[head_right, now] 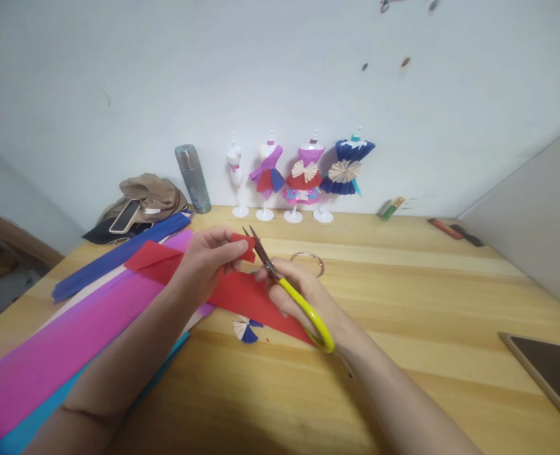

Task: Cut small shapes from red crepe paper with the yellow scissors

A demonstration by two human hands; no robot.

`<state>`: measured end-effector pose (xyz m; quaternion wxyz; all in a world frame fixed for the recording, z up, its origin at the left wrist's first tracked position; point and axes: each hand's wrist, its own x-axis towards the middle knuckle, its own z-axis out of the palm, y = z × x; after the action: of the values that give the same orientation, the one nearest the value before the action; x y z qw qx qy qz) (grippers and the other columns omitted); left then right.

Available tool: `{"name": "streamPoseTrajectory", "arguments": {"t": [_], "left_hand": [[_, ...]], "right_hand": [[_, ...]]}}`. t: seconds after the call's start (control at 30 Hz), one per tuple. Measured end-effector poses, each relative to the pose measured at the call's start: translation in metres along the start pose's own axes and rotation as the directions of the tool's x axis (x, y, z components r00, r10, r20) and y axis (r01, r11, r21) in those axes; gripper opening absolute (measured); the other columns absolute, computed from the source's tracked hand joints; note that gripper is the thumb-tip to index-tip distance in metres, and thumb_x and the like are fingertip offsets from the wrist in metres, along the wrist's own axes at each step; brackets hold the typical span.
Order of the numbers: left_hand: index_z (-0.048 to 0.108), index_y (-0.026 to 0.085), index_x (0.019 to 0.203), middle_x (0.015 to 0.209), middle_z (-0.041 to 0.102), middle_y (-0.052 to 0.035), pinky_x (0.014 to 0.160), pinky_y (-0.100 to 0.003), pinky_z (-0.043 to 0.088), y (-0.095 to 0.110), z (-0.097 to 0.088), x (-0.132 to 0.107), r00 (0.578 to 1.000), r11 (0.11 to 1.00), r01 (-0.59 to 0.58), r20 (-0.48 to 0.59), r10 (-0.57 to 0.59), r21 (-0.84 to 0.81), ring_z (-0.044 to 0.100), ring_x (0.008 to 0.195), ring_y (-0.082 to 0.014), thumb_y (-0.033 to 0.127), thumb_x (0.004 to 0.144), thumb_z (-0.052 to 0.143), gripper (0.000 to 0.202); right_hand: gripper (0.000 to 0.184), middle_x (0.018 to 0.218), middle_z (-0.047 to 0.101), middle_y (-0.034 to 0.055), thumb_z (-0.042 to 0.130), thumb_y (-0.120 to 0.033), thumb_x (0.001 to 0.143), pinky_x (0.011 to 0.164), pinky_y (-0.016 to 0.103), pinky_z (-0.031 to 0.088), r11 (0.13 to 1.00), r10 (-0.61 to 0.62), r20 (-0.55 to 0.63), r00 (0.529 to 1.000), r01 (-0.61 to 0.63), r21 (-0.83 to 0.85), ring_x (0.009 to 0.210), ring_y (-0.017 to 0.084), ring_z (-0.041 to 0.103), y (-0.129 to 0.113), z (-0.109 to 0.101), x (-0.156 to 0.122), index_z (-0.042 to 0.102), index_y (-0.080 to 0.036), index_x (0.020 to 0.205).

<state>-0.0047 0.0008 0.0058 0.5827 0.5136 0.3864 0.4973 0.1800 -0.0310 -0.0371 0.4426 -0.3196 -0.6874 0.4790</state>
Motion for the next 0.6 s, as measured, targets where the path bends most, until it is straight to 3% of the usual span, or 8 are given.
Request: {"name": "streamPoseTrajectory", "arguments": {"t": [0.4, 0.6], "left_hand": [[0.058, 0.016, 0.06, 0.047, 0.054, 0.0027, 0.045, -0.019, 0.031, 0.0001, 0.0088, -0.0023, 0.999, 0.999, 0.034, 0.01, -0.034, -0.03, 0.048, 0.045, -0.006, 0.034, 0.063, 0.076, 0.026], [0.06, 0.015, 0.062, 0.048, 0.056, 0.0022, 0.045, -0.019, 0.032, 0.0016, 0.0085, -0.0032, 0.999, 0.999, 0.044, 0.002, -0.044, -0.02, 0.047, 0.045, -0.0061, 0.034, 0.063, 0.076, 0.025]], "right_hand": [[0.048, 0.075, 0.05, -0.0014, 0.052, -0.068, 0.093, 0.057, 0.031, 0.031, 0.994, -0.072, -0.056, 0.996, 0.067, -0.083, 0.056, 0.013, 0.042, 0.0062, 0.0025, 0.0018, 0.063, -0.021, 0.098], [0.047, 0.074, 0.049, -0.0023, 0.052, -0.066, 0.093, 0.053, 0.029, 0.029, 0.996, -0.059, -0.059, 0.996, 0.055, -0.072, 0.051, 0.01, 0.041, 0.0056, 0.003, 0.001, 0.062, -0.021, 0.097]]}}
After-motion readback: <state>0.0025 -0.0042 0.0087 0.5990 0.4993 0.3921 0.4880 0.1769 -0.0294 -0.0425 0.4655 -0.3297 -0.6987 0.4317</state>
